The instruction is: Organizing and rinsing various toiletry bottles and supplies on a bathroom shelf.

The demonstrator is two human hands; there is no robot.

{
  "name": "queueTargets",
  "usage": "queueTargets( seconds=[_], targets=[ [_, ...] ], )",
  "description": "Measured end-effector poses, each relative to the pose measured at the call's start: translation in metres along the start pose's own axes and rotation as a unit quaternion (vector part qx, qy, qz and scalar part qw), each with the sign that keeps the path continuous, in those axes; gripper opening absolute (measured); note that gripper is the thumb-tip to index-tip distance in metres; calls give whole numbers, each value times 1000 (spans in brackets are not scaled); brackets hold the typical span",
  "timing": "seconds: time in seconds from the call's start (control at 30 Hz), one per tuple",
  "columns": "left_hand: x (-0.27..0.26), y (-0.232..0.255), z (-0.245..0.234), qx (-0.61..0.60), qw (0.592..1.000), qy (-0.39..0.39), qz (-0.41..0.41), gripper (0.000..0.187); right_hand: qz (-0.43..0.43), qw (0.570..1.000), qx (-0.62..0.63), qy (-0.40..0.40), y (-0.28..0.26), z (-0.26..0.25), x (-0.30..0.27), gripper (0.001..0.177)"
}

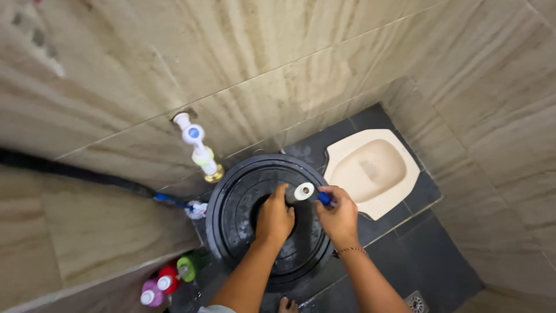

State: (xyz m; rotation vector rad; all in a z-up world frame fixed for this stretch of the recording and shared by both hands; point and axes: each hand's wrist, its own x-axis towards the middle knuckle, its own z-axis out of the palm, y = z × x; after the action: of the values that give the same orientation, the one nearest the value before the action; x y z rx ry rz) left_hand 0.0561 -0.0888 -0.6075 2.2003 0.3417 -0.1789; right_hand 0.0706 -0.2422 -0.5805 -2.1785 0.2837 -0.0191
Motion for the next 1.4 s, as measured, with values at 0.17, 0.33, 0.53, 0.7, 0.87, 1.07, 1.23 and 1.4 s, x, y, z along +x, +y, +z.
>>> queueTargets(
  seconds=[0.17, 0.33, 0.53, 0.7, 0.87, 1.07, 1.23, 1.4],
  targets=[
    [-24, 4, -50, -21, 1000, 4, 12, 53, 76, 997, -3, -6, 36, 13, -14, 30],
    [-35, -19, -71, -37, 997, 24, 68, 46, -26, 993, -111, -13, 68, 28, -31, 29],
    [-43, -9, -67, -37, 997, 5, 61, 43, 17, 982, -165, -86, 63, 35, -34, 27],
    [-40, -4, -59, -37, 995, 17, 87, 51, 4, 985, -160, -68, 80, 50, -28, 29],
    [-4, 2, 3, -31, 985, 94, 142, 72, -14, 997, -66, 38, 62, 38, -16, 30],
    [5, 32, 15, 3, 999, 51, -14, 42, -55, 998, -3, -8, 27, 6, 8, 33],
    [-7, 37, -10, 2, 995, 87, 42, 32, -70, 993, 89, 18, -33, -20, -1, 34],
    [-17, 54, -25, -40, 963, 175, 199, 39, -340, 935, -94, 47, -43, -36, -28, 65]
  ],
)
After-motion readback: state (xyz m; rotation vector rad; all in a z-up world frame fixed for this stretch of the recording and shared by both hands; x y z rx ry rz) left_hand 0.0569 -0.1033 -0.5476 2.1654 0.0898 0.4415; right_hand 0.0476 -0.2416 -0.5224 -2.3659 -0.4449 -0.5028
